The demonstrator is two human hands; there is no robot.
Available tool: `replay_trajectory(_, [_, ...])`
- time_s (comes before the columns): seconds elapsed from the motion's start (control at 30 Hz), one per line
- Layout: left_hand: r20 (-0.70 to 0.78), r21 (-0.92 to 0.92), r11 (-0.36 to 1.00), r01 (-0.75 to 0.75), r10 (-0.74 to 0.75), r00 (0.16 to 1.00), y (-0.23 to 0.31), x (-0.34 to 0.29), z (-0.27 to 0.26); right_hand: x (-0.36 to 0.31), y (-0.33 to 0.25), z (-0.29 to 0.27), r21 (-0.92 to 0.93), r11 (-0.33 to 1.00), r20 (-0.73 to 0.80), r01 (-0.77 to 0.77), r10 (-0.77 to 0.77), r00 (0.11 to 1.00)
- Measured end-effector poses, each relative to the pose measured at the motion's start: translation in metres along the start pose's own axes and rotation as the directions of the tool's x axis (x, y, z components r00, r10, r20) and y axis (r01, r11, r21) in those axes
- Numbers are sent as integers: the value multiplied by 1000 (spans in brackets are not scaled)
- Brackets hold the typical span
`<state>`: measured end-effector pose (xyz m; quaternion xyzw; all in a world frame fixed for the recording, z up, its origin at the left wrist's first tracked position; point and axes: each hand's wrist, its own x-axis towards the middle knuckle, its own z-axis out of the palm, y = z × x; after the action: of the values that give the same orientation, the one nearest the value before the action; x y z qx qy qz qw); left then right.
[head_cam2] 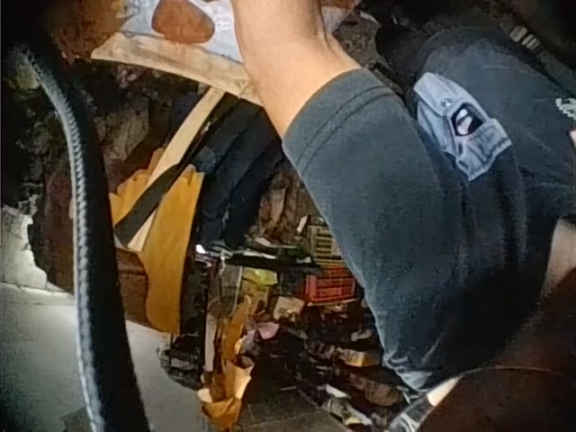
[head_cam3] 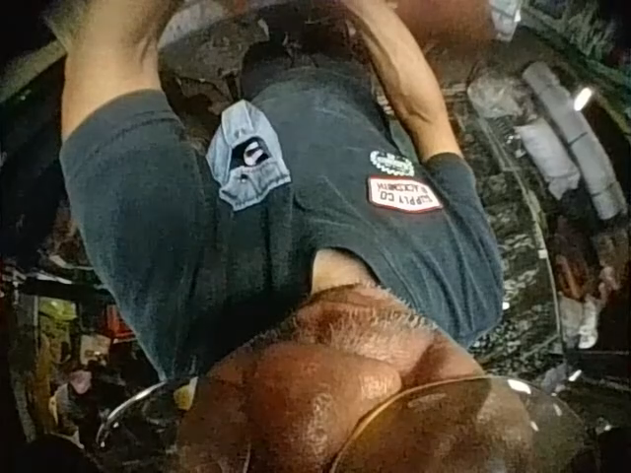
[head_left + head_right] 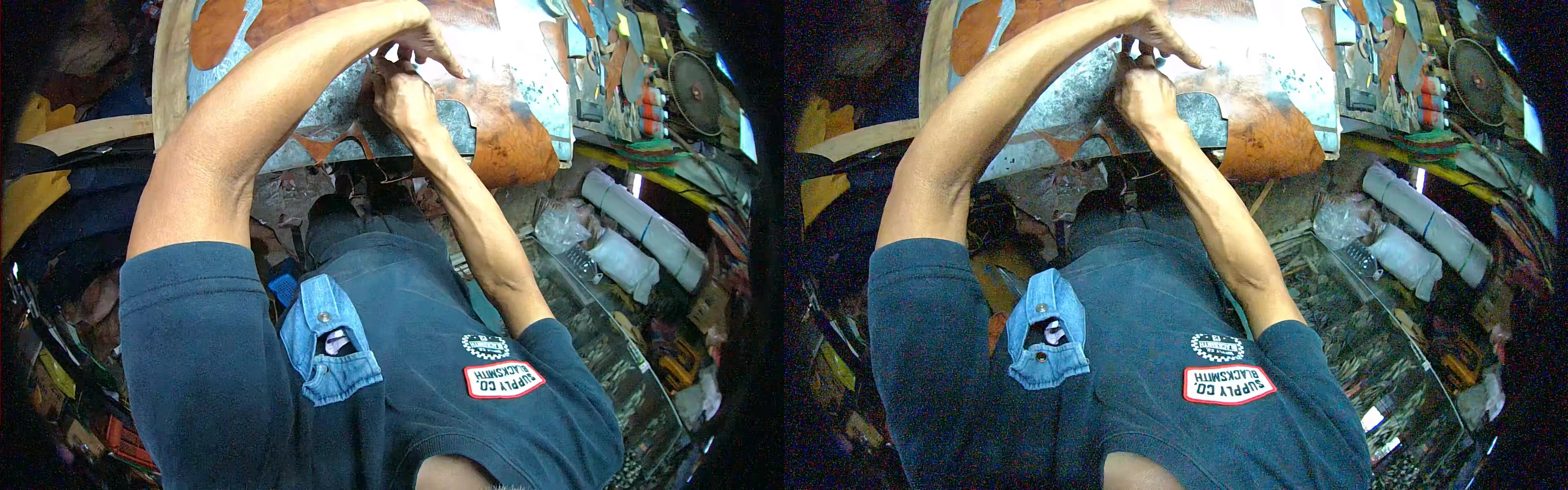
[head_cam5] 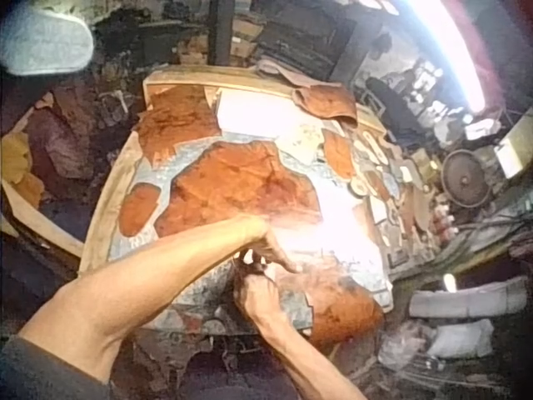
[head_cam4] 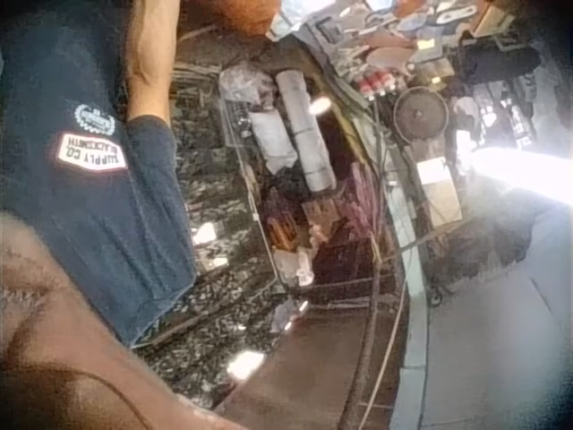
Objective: Cutting out leather patterns using a precision blade following the contours of a metal template.
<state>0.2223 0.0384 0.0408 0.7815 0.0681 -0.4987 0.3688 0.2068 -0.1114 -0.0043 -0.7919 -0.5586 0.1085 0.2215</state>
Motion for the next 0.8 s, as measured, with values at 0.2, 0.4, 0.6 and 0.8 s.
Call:
replay_trajectory(0.2, [-57, -22, 999, 35, -36, 998, 1, -13, 12, -4, -7, -3, -3, 999, 21, -32, 32, 999])
replay_trajectory(0.4, [-110, -36, 997, 65, -68, 992, 5, -20, 20, -11, -11, -7, 9, 999, 33, -53, 53, 998])
replay_trajectory(0.6, [-163, -47, 995, 92, -98, 982, 8, -31, 34, -21, -16, -19, 23, 997, 56, -71, 70, 996])
replay_trajectory(0.8, [-225, -69, 991, 115, -128, 966, 17, -31, 27, -29, -12, -24, -43, 981, 177, -189, 194, 965])
